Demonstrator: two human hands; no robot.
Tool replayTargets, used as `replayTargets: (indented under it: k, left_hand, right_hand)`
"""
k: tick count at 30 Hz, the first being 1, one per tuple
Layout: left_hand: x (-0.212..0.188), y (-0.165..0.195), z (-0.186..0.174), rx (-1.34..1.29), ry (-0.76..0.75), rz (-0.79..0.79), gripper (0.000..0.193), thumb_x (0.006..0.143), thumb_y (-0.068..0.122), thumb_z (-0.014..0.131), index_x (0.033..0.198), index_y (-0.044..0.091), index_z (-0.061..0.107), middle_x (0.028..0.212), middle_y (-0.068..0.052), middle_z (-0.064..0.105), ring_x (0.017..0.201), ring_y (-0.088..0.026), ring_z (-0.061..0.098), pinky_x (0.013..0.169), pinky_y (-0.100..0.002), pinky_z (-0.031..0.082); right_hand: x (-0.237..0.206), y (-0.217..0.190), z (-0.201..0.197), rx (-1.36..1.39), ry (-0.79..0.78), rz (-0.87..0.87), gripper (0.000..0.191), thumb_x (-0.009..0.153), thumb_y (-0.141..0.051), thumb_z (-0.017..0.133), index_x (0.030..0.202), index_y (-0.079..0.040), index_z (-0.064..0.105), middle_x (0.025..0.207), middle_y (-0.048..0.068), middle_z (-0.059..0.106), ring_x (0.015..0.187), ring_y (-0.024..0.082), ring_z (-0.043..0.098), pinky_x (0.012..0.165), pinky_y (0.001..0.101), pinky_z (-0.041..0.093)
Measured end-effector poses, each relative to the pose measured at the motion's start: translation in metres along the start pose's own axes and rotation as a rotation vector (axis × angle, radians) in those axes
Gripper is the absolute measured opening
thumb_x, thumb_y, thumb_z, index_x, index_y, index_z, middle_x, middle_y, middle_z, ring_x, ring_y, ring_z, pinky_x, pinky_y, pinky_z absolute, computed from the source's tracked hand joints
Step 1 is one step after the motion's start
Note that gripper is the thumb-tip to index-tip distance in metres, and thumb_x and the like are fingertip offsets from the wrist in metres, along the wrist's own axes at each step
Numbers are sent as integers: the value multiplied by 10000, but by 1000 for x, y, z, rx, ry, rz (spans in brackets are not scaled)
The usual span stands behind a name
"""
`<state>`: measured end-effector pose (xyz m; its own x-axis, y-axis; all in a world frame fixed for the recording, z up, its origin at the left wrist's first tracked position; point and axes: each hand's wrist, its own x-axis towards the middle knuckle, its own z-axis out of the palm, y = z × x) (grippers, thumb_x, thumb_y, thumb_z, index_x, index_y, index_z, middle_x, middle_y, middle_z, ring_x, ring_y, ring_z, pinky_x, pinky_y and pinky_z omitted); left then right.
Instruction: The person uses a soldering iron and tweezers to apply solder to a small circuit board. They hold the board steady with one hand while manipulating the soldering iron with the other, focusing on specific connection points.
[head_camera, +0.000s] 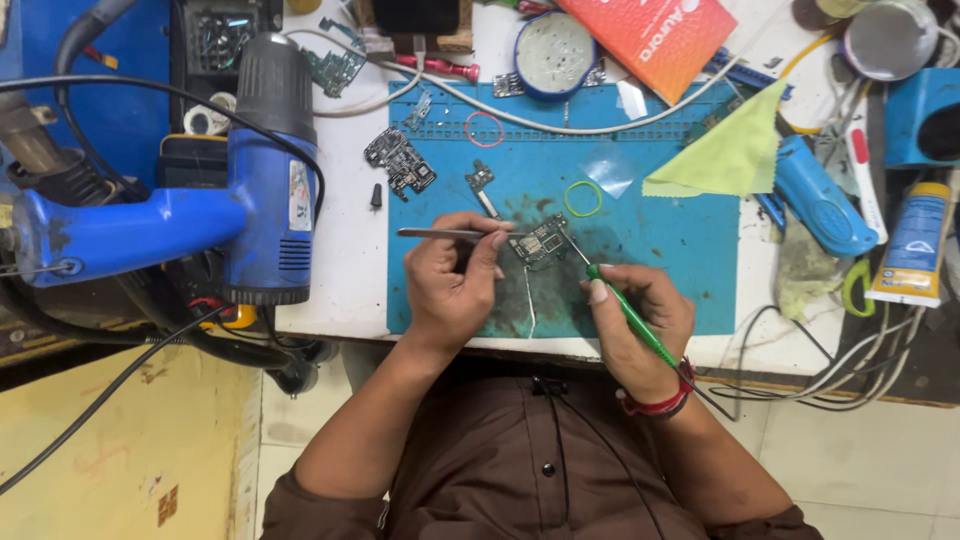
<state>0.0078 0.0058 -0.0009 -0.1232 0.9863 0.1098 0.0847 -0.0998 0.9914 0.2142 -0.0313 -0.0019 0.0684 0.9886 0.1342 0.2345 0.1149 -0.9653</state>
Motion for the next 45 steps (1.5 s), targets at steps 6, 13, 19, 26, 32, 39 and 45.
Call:
replayTargets:
  k: [6,13,19,26,32,39,45]
  left_hand:
    - [2,7,3,71,2,43,72,1014,56,687,1058,23,641,930,-60,777,648,-60,675,569,-213,530]
    - [1,6,3,80,9,56,61,1020,37,682,1061,20,639,900,-57,772,642,-59,653,571,-211,503]
    - [0,6,2,70,-16,82,66,1028,28,676,1072,14,629,921,-57,768,691,-45,650,608,-206,512]
    - [0,7,3,137,-6,58,74,1003,27,700,1051,10,646,854,-43,752,635,-36,597,554,-198,452]
    - [1,8,3,138,6,106,81,1021,33,690,1077,19,634,861,-31,739,666,-28,621,573,-193,471]
    - [1,8,4,146,16,101,79,1020,36,688,1074,15,634,837,-28,733,628,-21,594,532,-190,439]
    - [0,5,3,156,28,124,72,1028,36,682,1073,22,628,829,-23,725,611,-14,582,517,-187,427]
  right_hand:
    - [1,1,-1,-10,-22,6,116,963,-6,716,1047,10,638,883,59,743,776,67,687,699,215,548]
    - [0,1,0,-10,-43,27,87,944,-9,733,975,-1,652,808,34,715,695,38,621,625,204,497]
    - [1,-1,0,-27,-51,24,89,934,-11,729,965,0,646,787,26,711,668,33,625,602,198,491]
    - [1,0,1,-35,-46,13,95,932,-12,735,964,0,647,807,32,720,691,41,637,629,206,504]
    - [2,-1,1,-66,-51,0,92,925,-9,740,963,-2,657,810,35,726,701,43,649,640,206,510]
    - [4,-3,2,-111,-58,-3,89,911,-16,759,955,-2,683,796,33,725,695,43,649,632,203,505]
    - [6,-6,3,-89,-73,-4,88,914,0,757,979,4,697,817,35,727,712,43,648,641,203,511]
